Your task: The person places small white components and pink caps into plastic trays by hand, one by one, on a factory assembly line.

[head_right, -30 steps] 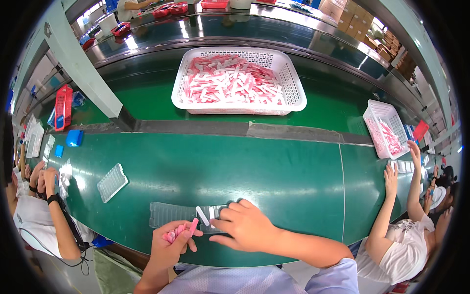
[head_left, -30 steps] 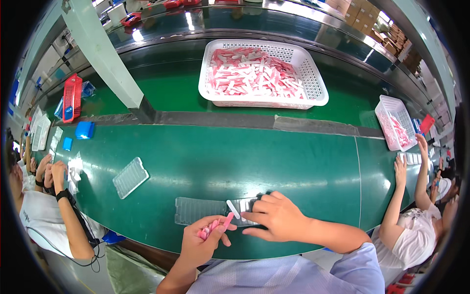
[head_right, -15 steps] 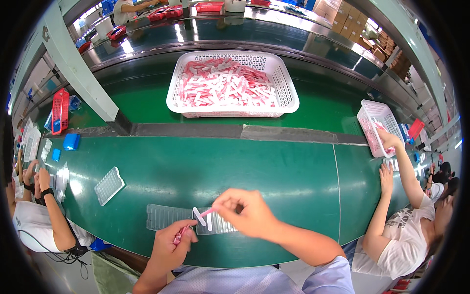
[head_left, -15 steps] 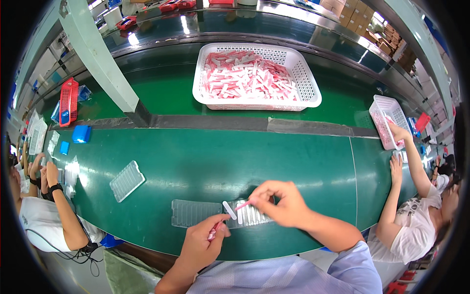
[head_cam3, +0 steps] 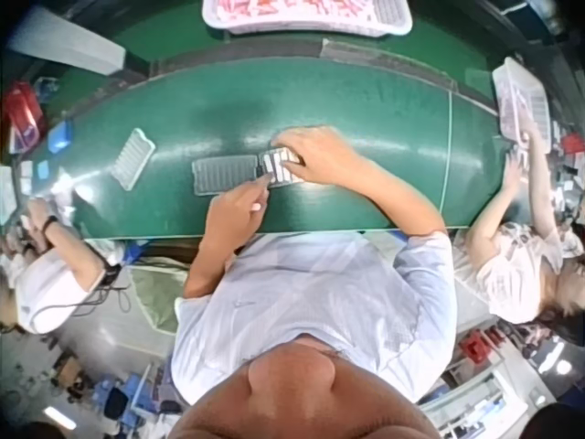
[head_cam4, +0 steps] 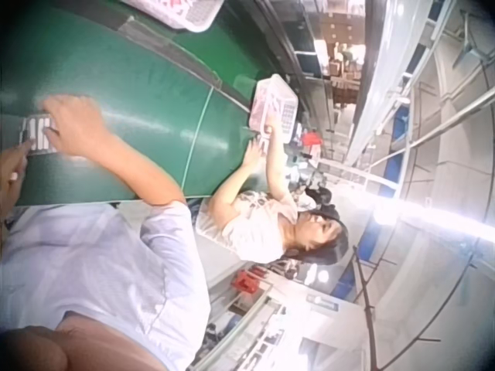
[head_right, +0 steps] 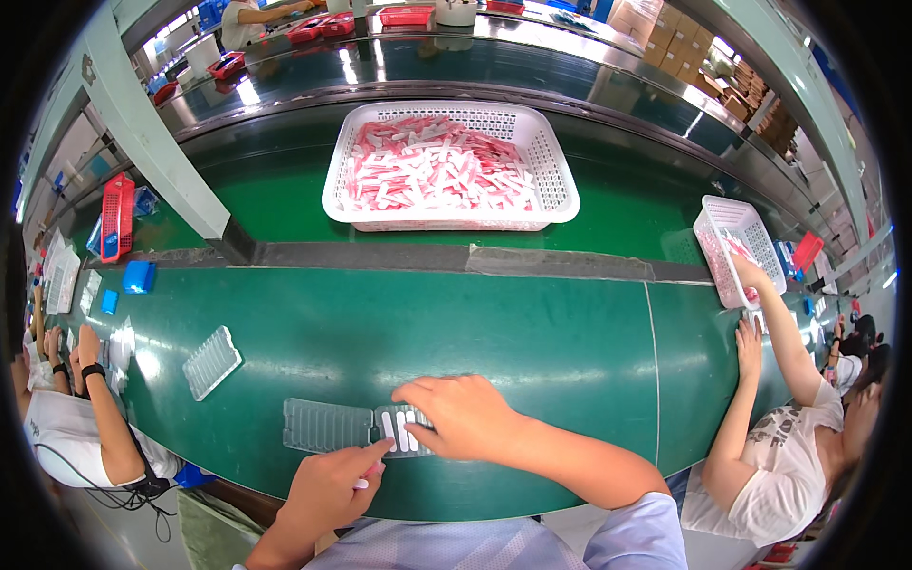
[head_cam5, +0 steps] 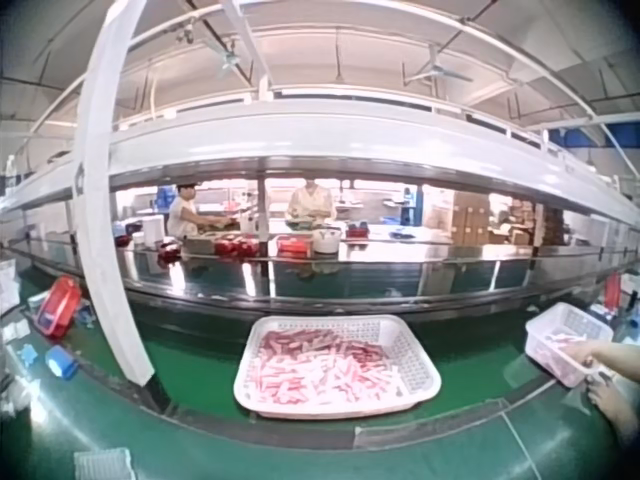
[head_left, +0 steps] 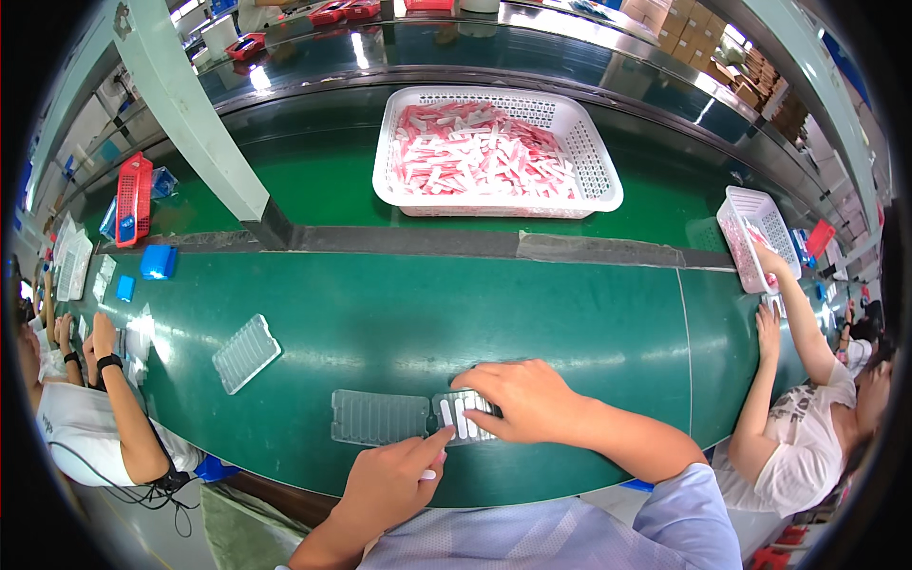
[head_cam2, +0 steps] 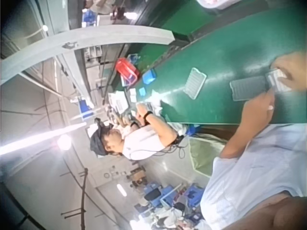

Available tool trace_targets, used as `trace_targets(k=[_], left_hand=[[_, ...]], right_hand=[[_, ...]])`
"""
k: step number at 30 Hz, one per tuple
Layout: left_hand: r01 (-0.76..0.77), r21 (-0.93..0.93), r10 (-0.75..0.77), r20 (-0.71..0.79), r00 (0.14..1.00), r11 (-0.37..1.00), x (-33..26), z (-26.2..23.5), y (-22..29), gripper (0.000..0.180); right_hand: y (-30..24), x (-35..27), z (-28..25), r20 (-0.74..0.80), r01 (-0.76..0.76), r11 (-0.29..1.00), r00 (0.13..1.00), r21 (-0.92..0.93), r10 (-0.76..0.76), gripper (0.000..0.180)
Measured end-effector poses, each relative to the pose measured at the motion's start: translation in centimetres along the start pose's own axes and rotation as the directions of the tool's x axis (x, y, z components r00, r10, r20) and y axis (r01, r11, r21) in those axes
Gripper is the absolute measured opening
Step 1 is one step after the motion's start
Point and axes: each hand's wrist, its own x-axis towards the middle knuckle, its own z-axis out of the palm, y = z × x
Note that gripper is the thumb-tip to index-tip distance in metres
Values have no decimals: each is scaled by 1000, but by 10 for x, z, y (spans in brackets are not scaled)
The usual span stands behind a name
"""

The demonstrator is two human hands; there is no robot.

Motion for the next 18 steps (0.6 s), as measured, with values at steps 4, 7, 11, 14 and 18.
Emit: trace_targets(k=[4,7,11,14,18], left_hand=[[53,-647,-133,-75,988,760,-6,6,-9,35],[228,-970,-185,210,960,79,-10,4,-17,40],[318,-905,-131,365,922,-282,-9,2,-14,47],[368,-909,-143,398,906,-197,-7,0,-10,44],[445,-883,-95,461,882,-151,-5,1,-9,40]], right_hand=[[-1,-3,-5,-65,-39,988,997,147,49,31],[-7,-7,-9,-122,-39,953,989,300,79,26],[-25,-7,-21,-151,-6,899,985,438,80,19],[-36,-7,-24,-77,-38,853,993,520,91,19],[-43,-3,-20,-28,-37,845,998,534,62,17]])
